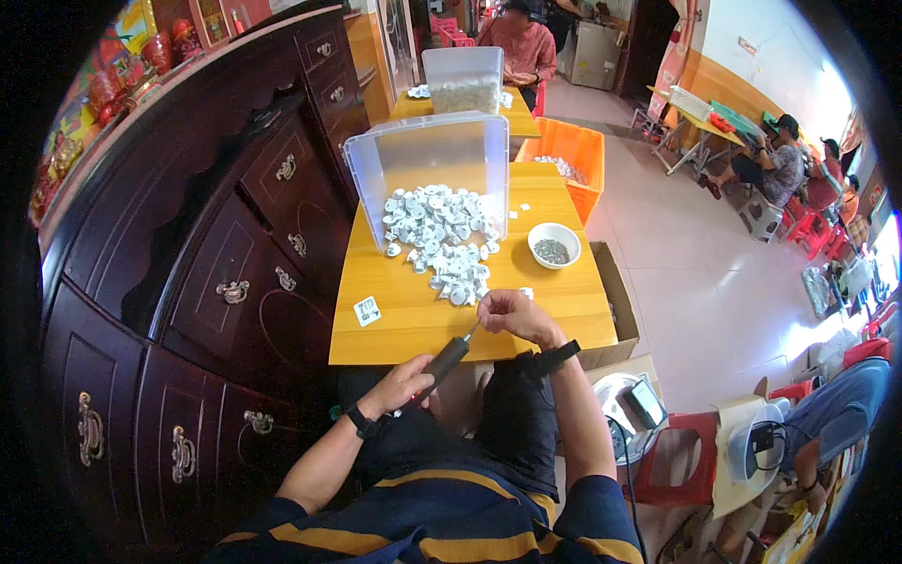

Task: Assembling small plastic components using a power screwdriver.

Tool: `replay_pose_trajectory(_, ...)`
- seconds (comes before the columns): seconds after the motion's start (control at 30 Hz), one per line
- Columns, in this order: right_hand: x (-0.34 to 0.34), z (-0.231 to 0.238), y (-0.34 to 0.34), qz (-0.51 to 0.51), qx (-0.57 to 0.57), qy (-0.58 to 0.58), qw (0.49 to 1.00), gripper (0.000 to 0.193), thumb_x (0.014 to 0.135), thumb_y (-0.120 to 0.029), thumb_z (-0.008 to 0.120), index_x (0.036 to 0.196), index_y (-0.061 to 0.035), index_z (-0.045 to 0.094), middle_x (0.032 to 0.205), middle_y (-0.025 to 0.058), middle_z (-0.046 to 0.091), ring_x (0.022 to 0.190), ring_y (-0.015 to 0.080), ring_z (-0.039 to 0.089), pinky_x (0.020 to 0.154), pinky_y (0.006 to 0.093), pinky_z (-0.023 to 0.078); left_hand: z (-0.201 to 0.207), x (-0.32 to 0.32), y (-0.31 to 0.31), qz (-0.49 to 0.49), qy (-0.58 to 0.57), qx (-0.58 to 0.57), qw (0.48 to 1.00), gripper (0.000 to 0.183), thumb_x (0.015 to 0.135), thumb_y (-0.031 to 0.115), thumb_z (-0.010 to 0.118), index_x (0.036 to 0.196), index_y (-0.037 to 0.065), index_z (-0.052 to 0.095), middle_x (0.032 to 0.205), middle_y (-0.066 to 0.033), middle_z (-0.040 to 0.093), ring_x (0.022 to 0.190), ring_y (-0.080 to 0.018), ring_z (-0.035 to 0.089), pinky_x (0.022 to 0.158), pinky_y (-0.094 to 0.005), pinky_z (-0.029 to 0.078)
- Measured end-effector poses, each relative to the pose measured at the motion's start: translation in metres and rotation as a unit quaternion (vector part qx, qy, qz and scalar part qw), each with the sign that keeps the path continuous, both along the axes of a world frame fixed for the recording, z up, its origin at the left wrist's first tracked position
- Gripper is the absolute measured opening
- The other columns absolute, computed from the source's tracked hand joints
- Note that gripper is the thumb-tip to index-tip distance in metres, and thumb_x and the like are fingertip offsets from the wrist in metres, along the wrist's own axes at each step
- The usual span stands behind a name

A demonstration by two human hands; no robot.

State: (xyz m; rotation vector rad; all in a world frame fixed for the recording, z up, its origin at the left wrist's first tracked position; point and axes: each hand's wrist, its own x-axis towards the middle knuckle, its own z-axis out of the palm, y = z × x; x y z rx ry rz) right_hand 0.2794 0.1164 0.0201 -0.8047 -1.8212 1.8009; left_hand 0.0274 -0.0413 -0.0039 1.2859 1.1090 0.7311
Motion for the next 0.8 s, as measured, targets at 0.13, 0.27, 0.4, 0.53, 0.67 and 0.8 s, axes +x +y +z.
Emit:
replay_pose_trajectory(0.13, 0.003, 0.001, -0.019, -0.019, -0.024, 0.052, 0.998, 0.005, 0.088, 0.000, 0.063, 0.088, -0.0050, 0.061, 0.078, -0.0031, 0.059, 0.070, 0.0072, 0.055, 0.067, 0.0215, 0.047, 0.006, 0.013, -0.019, 0.011, -0.081, -0.032, 0.996, 0.027, 0.093, 0.020, 0.047, 0.114, 0.003, 0.051, 0.081, -0.0036, 0.057, 0.062, -0.0118, 0.058, 0.058, -0.0259, 0.050)
replay_pose_trajectory(0.27, 0.007, -0.008, -0.027, -0.031, -0.059, 0.108, 0.992, 0.006, 0.089, -0.003, 0.064, 0.093, -0.0047, 0.060, 0.081, -0.0017, 0.061, 0.073, 0.0082, 0.059, 0.070, 0.0224, 0.049, 0.009, 0.020, -0.029, 0.016, -0.088, -0.036, 0.995, 0.030, 0.097, 0.027, 0.047, 0.113, 0.001, 0.052, 0.081, -0.0049, 0.060, 0.064, -0.0127, 0.059, 0.060, -0.0258, 0.049)
replay_pose_trajectory(0.4, 0.013, -0.008, -0.032, -0.020, -0.045, 0.113, 0.992, 0.007, 0.089, -0.004, 0.065, 0.093, -0.0048, 0.059, 0.083, -0.0017, 0.061, 0.075, 0.0086, 0.059, 0.072, 0.0233, 0.050, 0.017, 0.023, -0.033, 0.005, -0.071, -0.007, 0.997, 0.031, 0.098, 0.031, 0.048, 0.110, 0.002, 0.052, 0.080, -0.0048, 0.060, 0.063, -0.0124, 0.059, 0.058, -0.0253, 0.049)
replay_pose_trajectory(0.53, 0.018, -0.008, -0.034, -0.030, -0.053, 0.111, 0.992, 0.008, 0.089, -0.004, 0.065, 0.094, -0.0047, 0.059, 0.083, -0.0017, 0.061, 0.075, 0.0088, 0.060, 0.072, 0.0235, 0.050, 0.016, 0.026, -0.036, 0.008, -0.082, -0.013, 0.996, 0.029, 0.098, 0.028, 0.047, 0.110, 0.003, 0.053, 0.078, -0.0027, 0.057, 0.059, -0.0111, 0.058, 0.055, -0.0245, 0.049)
replay_pose_trajectory(0.67, 0.023, -0.012, -0.033, -0.028, -0.059, 0.130, 0.989, 0.010, 0.088, -0.005, 0.066, 0.096, -0.0048, 0.059, 0.085, -0.0016, 0.062, 0.077, 0.0088, 0.061, 0.074, 0.0233, 0.051, 0.010, 0.027, -0.034, 0.004, -0.087, -0.022, 0.996, 0.028, 0.098, 0.029, 0.048, 0.108, 0.003, 0.053, 0.076, -0.0026, 0.057, 0.058, -0.0111, 0.058, 0.054, -0.0246, 0.049)
replay_pose_trajectory(0.8, 0.026, -0.015, -0.033, -0.026, -0.059, 0.141, 0.988, 0.012, 0.088, -0.006, 0.067, 0.097, -0.0051, 0.060, 0.086, -0.0017, 0.062, 0.077, 0.0089, 0.061, 0.074, 0.0232, 0.052, 0.010, 0.028, -0.035, 0.001, -0.080, -0.010, 0.997, 0.027, 0.098, 0.028, 0.048, 0.108, 0.003, 0.053, 0.076, -0.0025, 0.057, 0.058, -0.0112, 0.058, 0.054, -0.0248, 0.049)
